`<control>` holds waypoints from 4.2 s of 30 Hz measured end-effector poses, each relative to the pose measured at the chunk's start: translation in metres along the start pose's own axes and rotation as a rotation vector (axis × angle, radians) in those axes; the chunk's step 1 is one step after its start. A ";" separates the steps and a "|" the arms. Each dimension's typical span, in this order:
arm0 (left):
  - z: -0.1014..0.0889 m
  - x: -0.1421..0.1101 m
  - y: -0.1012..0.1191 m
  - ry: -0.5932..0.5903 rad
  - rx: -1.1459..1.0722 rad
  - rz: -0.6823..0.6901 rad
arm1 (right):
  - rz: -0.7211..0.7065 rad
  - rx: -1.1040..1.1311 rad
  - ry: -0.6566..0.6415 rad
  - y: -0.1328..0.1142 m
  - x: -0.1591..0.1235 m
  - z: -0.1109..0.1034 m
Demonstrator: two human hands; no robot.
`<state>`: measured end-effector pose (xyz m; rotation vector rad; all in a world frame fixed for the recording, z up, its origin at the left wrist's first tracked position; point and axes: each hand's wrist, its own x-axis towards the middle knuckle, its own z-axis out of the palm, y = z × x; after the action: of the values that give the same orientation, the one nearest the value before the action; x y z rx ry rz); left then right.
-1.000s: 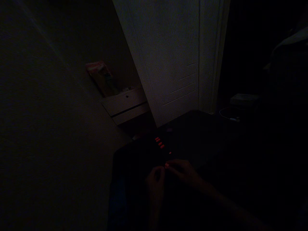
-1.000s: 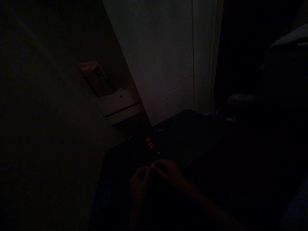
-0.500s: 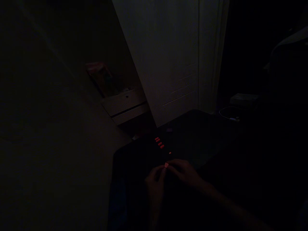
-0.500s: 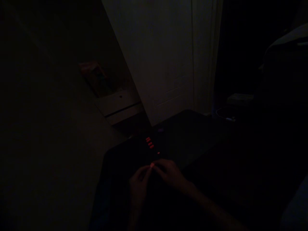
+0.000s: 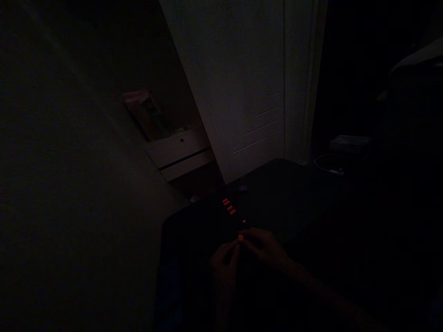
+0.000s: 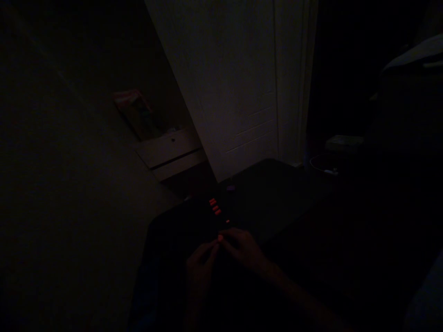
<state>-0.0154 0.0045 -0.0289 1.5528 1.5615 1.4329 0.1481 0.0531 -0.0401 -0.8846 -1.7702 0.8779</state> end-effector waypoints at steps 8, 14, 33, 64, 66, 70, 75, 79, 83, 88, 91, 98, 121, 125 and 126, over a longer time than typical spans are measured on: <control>0.000 0.002 0.005 -0.038 -0.002 0.073 | 0.008 0.003 0.051 0.003 0.002 0.002; 0.001 0.001 0.005 -0.054 -0.002 0.098 | 0.029 0.000 0.076 0.003 0.003 0.002; 0.000 0.000 0.006 -0.107 0.036 0.178 | 0.013 0.002 0.094 0.009 0.003 0.004; -0.001 0.001 0.000 0.046 0.030 -0.138 | -0.176 0.076 -0.063 0.009 -0.002 0.000; 0.000 0.001 0.000 0.050 0.048 -0.132 | -0.174 0.069 -0.058 0.007 -0.002 -0.001; 0.000 0.000 0.000 0.090 0.061 -0.120 | -0.108 0.021 -0.007 0.005 -0.001 -0.001; -0.001 0.001 0.000 0.091 0.051 -0.036 | 0.007 0.030 0.024 0.007 0.001 0.000; 0.000 0.001 -0.001 0.030 0.017 -0.060 | 0.031 0.041 -0.007 0.005 0.001 0.001; 0.001 0.001 -0.003 0.043 -0.034 -0.097 | -0.026 0.036 -0.025 0.007 0.000 0.000; 0.000 0.000 -0.004 0.046 -0.036 -0.132 | -0.089 0.048 -0.020 0.009 -0.001 0.000; -0.001 0.001 -0.002 0.045 -0.045 -0.150 | -0.105 0.040 -0.009 0.008 -0.001 0.000; -0.001 0.003 -0.001 0.046 -0.099 -0.192 | -0.141 0.083 -0.037 0.005 -0.001 -0.003; -0.001 0.003 0.002 0.015 -0.143 -0.223 | -0.085 0.112 -0.045 0.005 -0.001 -0.006; -0.002 0.004 0.007 0.016 -0.149 -0.241 | -0.089 0.113 -0.050 0.004 -0.001 -0.007; -0.002 0.004 0.007 0.019 -0.148 -0.243 | -0.087 0.117 -0.051 0.003 -0.001 -0.007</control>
<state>-0.0156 0.0056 -0.0205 1.2219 1.5564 1.3944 0.1559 0.0550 -0.0414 -0.7100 -1.7681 0.9442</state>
